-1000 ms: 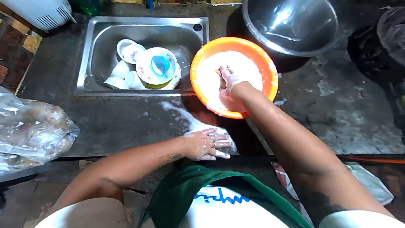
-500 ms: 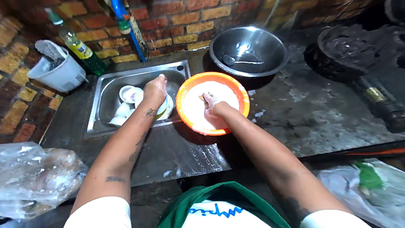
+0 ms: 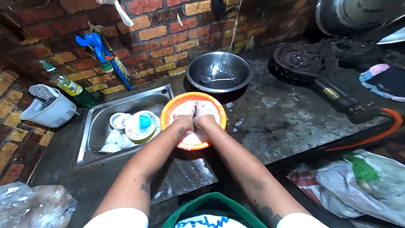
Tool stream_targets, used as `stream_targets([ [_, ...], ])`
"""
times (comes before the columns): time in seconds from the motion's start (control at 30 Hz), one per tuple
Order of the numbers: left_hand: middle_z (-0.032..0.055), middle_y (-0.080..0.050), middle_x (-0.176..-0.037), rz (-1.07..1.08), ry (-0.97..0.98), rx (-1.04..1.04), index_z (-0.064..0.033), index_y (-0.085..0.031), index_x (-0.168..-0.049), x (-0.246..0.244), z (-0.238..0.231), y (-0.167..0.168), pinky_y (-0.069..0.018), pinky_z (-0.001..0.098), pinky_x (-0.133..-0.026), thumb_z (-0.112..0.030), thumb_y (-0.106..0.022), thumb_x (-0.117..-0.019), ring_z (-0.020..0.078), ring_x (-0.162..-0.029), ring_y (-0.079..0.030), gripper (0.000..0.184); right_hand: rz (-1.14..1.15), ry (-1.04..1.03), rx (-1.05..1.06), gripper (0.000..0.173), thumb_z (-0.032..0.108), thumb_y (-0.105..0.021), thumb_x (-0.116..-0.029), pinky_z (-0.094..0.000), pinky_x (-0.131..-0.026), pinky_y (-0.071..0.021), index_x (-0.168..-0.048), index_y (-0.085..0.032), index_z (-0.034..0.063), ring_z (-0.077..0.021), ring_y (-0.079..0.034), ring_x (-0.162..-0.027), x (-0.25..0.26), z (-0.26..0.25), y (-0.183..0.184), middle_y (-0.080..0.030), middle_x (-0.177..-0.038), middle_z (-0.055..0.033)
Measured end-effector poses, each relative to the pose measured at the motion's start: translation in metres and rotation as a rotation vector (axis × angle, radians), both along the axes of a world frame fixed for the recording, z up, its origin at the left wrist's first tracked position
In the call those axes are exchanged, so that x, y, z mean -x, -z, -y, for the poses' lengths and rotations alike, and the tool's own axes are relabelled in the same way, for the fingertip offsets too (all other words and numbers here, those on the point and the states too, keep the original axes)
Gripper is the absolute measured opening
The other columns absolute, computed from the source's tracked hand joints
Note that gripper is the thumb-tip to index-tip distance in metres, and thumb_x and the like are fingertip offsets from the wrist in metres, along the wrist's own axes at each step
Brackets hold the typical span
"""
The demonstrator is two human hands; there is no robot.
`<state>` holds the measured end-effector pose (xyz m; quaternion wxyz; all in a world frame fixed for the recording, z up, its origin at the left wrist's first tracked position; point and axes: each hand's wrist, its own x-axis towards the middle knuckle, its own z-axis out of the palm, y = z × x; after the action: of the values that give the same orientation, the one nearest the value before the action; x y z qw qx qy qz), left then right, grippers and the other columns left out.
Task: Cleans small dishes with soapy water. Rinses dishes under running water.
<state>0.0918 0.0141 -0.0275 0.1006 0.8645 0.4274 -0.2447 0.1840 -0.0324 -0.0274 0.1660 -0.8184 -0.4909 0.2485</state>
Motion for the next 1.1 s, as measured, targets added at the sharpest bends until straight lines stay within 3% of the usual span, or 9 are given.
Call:
stream_targets([
  [0.2,0.0223,-0.068,-0.111,0.18,-0.365,0.167,0.0049,-0.068,-0.112,-0.001,0.004,0.0,-0.0521,0.0557,-0.091,-0.023,-0.065,-0.0968,0.0352,-0.105,-0.065,0.032,0.053,0.105,-0.148,0.072,0.012,-0.071,-0.0904,-0.0625,-0.106,-0.0451,-0.156,-0.041,0.0135,-0.0456,-0.042,-0.142,0.001,0.016,-0.013,-0.042,-0.154,-0.0255],
  [0.27,0.0185,-0.064,-0.101,0.404,-0.595,0.258,0.0038,-0.064,-0.114,0.006,-0.004,0.003,-0.0511,0.0476,-0.079,-0.028,-0.067,-0.0977,0.0278,-0.087,-0.061,0.036,0.072,0.051,-0.036,0.07,0.016,-0.073,-0.0901,-0.0668,-0.104,-0.0432,-0.154,-0.044,0.0127,-0.0489,-0.04,-0.142,0.002,0.021,-0.012,-0.039,-0.155,-0.0284],
  [0.4,0.0267,-0.064,-0.119,0.714,-0.725,0.334,0.0042,-0.058,-0.131,0.023,-0.022,0.004,-0.0504,0.0566,-0.092,-0.031,-0.057,-0.1043,0.037,-0.106,-0.063,0.044,0.056,-0.184,0.272,0.094,0.024,-0.078,-0.0867,-0.0693,-0.111,-0.0365,-0.163,-0.026,0.0092,-0.0494,-0.033,-0.147,0.01,0.02,-0.013,-0.028,-0.163,-0.0291],
  [0.53,0.0174,-0.067,-0.108,1.038,-0.831,0.424,-0.0021,-0.061,-0.127,0.04,-0.025,0.012,-0.0539,0.05,-0.083,-0.049,-0.042,-0.1084,0.0285,-0.094,-0.065,0.053,0.006,-0.279,0.425,0.062,0.022,-0.074,-0.0885,-0.0667,-0.099,-0.0457,-0.141,-0.053,-0.0042,-0.0462,-0.056,-0.127,0.016,0.014,-0.008,-0.057,-0.137,-0.03],
  [0.63,0.0061,-0.062,-0.08,1.195,-0.939,0.484,-0.0062,-0.057,-0.116,0.04,-0.012,0.002,-0.052,0.0353,-0.063,-0.053,-0.035,-0.1094,0.0174,-0.067,-0.06,0.053,-0.487,-0.118,0.141,0.064,0.009,-0.067,-0.0936,-0.06,-0.093,-0.0512,-0.152,-0.041,0.0074,-0.0403,-0.062,-0.114,-0.015,-0.003,0.012,-0.06,-0.13,-0.027],
  [0.77,0.0147,-0.066,-0.11,1.298,-0.986,0.472,-0.0052,-0.055,-0.134,0.027,-0.009,-0.001,-0.0554,0.0447,-0.083,-0.046,-0.042,-0.1096,0.0241,-0.094,-0.065,0.05,-1.097,0.167,-0.377,0.058,0.018,-0.064,-0.0961,-0.0459,-0.079,-0.0565,-0.151,-0.044,0.0161,-0.026,-0.066,-0.095,-0.003,-0.007,-0.007,-0.066,-0.118,-0.0165],
  [0.9,0.0143,-0.061,-0.125,1.386,-0.952,0.409,-0.0023,-0.055,-0.134,0.018,0.018,-0.028,-0.0489,0.0397,-0.093,-0.025,-0.035,-0.1113,0.0195,-0.109,-0.058,0.037,-0.45,-0.02,-0.599,0.053,0.012,-0.058,-0.096,-0.0566,-0.112,-0.0425,-0.147,-0.051,0.0016,-0.0399,-0.05,-0.136,0.035,-0.001,-0.025,-0.052,-0.144,-0.026],
  [1.03,0.0108,-0.062,-0.124,1.384,-0.657,0.348,-0.0014,-0.053,-0.137,0.032,0.014,-0.029,-0.0497,0.0287,-0.094,-0.018,-0.04,-0.1107,0.0111,-0.108,-0.059,0.033,-0.063,-0.153,-0.688,0.029,0.013,-0.065,-0.096,-0.0596,-0.104,-0.048,-0.12,-0.069,-0.0033,-0.0442,-0.063,-0.117,0.04,0.026,-0.019,-0.068,-0.118,-0.0275],
  [1.1,0.0071,-0.062,-0.102,1.46,-0.8,0.338,-0.0025,-0.06,-0.12,0.012,0.003,-0.032,-0.0508,0.0311,-0.079,-0.023,-0.045,-0.1096,0.0118,-0.088,-0.058,0.027,-0.001,-0.166,-0.729,0.03,0.013,-0.067,-0.0932,-0.0614,-0.104,-0.047,-0.119,-0.069,-0.0024,-0.0449,-0.062,-0.12,0.033,0.026,-0.014,-0.068,-0.119,-0.0276],
])
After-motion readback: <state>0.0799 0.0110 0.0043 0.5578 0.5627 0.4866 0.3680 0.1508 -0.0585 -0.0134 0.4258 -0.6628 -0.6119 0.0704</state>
